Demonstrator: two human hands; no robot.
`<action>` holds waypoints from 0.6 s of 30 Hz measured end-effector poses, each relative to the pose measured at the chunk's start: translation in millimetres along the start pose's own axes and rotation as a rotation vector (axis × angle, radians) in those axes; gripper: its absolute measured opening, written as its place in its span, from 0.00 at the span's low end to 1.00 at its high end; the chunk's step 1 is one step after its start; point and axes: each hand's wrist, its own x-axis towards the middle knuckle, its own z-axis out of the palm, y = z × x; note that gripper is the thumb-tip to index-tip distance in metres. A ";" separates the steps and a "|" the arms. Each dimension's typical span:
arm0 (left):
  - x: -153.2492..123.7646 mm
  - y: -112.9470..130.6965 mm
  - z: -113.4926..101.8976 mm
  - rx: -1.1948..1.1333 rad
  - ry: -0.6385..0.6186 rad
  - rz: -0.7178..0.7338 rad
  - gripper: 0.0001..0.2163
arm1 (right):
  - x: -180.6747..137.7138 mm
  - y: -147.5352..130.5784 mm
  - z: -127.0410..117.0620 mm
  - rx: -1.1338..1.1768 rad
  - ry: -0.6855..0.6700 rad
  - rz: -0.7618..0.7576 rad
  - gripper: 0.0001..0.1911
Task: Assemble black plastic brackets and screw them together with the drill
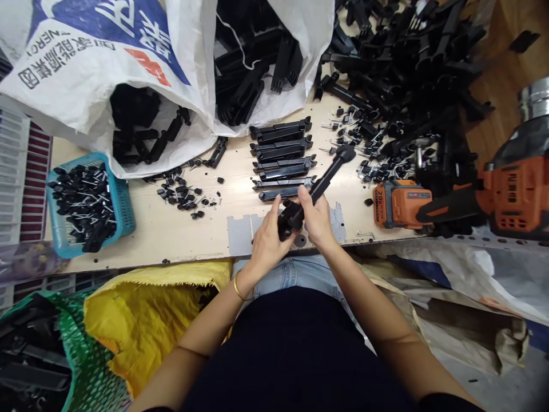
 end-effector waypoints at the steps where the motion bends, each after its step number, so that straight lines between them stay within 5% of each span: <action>1: 4.0 -3.0 -4.9 -0.020 -0.016 -0.008 0.39 | 0.5 -3.8 -12.1 -0.111 0.015 -0.081 0.23; 4: 10.8 -14.1 -24.1 -0.025 -0.103 0.003 0.35 | 4.3 -20.3 -51.7 -0.528 0.135 -0.420 0.30; 5: 11.3 -17.8 -30.0 -0.013 -0.128 0.023 0.34 | 6.0 -26.7 -62.5 -0.681 0.078 -0.534 0.29; 7: 9.9 -24.6 -39.9 0.025 -0.190 0.088 0.34 | 8.5 -38.9 -77.2 -0.980 -0.242 -0.694 0.22; 10: 2.4 -31.0 -51.9 0.046 -0.397 0.236 0.32 | 3.9 -49.8 -84.5 -1.238 -0.898 -0.657 0.12; 12: -6.5 -31.6 -59.4 -0.076 -0.581 0.309 0.31 | -7.4 -51.0 -85.1 -1.147 -1.165 -0.515 0.14; 14: -18.2 -28.9 -65.1 -0.337 -0.667 0.292 0.31 | -24.0 -49.7 -84.7 -0.820 -1.267 -0.367 0.17; 18: -43.2 -16.0 -63.4 -0.813 -0.469 0.099 0.31 | -59.3 -46.1 -78.0 -0.217 -1.099 -0.067 0.23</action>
